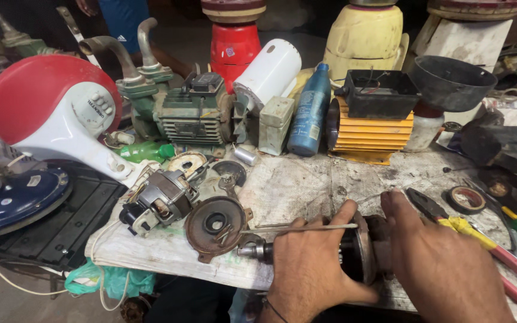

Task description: The person holds a disassembled motor or generator rotor with one hand and sands its outer surface with a sanding block in the other hand. The person rotates the part to sand different areas and briefly pauses to inspect the surface before continuing.

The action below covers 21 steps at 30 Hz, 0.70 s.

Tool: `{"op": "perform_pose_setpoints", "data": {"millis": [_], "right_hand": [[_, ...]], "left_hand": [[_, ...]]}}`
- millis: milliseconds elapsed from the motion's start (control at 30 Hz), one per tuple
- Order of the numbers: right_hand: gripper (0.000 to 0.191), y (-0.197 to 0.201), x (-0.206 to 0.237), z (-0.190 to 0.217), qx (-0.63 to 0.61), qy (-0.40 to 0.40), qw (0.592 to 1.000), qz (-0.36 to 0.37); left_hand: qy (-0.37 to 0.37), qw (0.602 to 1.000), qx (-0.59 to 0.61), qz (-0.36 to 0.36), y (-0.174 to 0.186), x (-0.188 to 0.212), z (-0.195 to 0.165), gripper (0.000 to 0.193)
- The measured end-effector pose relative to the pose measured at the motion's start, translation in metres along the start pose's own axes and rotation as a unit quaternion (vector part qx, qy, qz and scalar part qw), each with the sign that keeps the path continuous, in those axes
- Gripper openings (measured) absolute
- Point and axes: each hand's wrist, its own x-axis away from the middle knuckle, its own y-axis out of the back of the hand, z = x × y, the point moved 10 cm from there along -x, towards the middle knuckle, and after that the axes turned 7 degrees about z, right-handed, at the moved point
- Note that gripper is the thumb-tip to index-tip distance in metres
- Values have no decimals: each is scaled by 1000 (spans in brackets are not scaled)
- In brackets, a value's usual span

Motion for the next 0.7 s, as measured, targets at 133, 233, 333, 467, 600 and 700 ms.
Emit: {"op": "perform_pose_setpoints", "data": {"millis": [133,233,333,467,600,700], "right_hand": [[48,6,-9,1,-60,14,998,-5],[36,20,-11,5,-147,46,986,-59],[32,39,-16,12,-189,92,971,-112],[31,46,-30,17,-179,126,973,-78],[30,23,-25,5,-124,59,991,-5],[44,15,-8,3,-121,74,989,-31]], "left_hand": [[12,999,-12,31,-6,-3,2,123],[13,999,-26,29,-6,-4,1,122],[9,999,-33,7,-2,-4,-1,122],[2,999,-27,-17,2,-1,-1,118],[1,1000,8,-15,5,1,1,124],[49,998,11,37,-3,1,8,126]]}}
